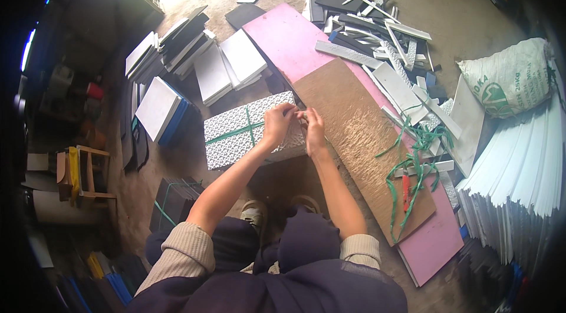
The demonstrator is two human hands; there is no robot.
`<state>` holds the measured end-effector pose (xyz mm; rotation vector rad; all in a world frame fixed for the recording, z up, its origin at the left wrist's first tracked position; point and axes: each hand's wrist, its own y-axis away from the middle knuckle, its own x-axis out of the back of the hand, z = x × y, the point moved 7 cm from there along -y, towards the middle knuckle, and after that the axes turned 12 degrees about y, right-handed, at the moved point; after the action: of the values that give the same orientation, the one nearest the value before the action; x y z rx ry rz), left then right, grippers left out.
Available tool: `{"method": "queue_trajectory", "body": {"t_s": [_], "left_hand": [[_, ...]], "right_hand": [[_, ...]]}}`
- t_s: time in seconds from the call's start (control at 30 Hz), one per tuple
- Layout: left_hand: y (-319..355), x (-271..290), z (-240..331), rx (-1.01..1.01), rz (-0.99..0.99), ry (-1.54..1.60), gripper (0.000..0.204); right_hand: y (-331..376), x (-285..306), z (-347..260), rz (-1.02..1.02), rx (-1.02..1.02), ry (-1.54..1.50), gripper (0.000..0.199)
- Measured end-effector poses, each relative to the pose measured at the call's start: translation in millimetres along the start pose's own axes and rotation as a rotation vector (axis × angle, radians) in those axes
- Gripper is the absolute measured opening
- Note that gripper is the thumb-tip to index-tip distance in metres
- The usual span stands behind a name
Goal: The person gathers loose white and colored sheets, aligns them into stacks, and secures each stack with green plastic strapping. The person then places the finished bundles aside and repeats the process with additional sheets.
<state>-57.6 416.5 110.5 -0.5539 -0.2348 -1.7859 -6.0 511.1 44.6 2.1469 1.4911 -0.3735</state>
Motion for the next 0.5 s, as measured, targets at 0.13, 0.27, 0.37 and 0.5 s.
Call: {"method": "queue_trajectory", "body": {"t_s": [0.13, 0.27, 0.37, 0.5], "left_hand": [[4, -6, 17, -0.131, 0.044, -0.059, 0.012], [14, 0, 15, -0.265, 0.098, -0.101, 0.009], [18, -2, 18, -0.296, 0.134, -0.133, 0.009], [18, -6, 15, -0.168, 0.213, -0.058, 0.014]], "right_hand": [[-14, -15, -31, 0.178, 0.34, 0.772, 0.034], [-26, -28, -45, 0.219, 0.391, 1.09, 0.029], [-40, -31, -43, 0.093, 0.366, 1.171, 0.033], [-56, -13, -23, -0.002, 0.204, 0.792, 0.029]]}}
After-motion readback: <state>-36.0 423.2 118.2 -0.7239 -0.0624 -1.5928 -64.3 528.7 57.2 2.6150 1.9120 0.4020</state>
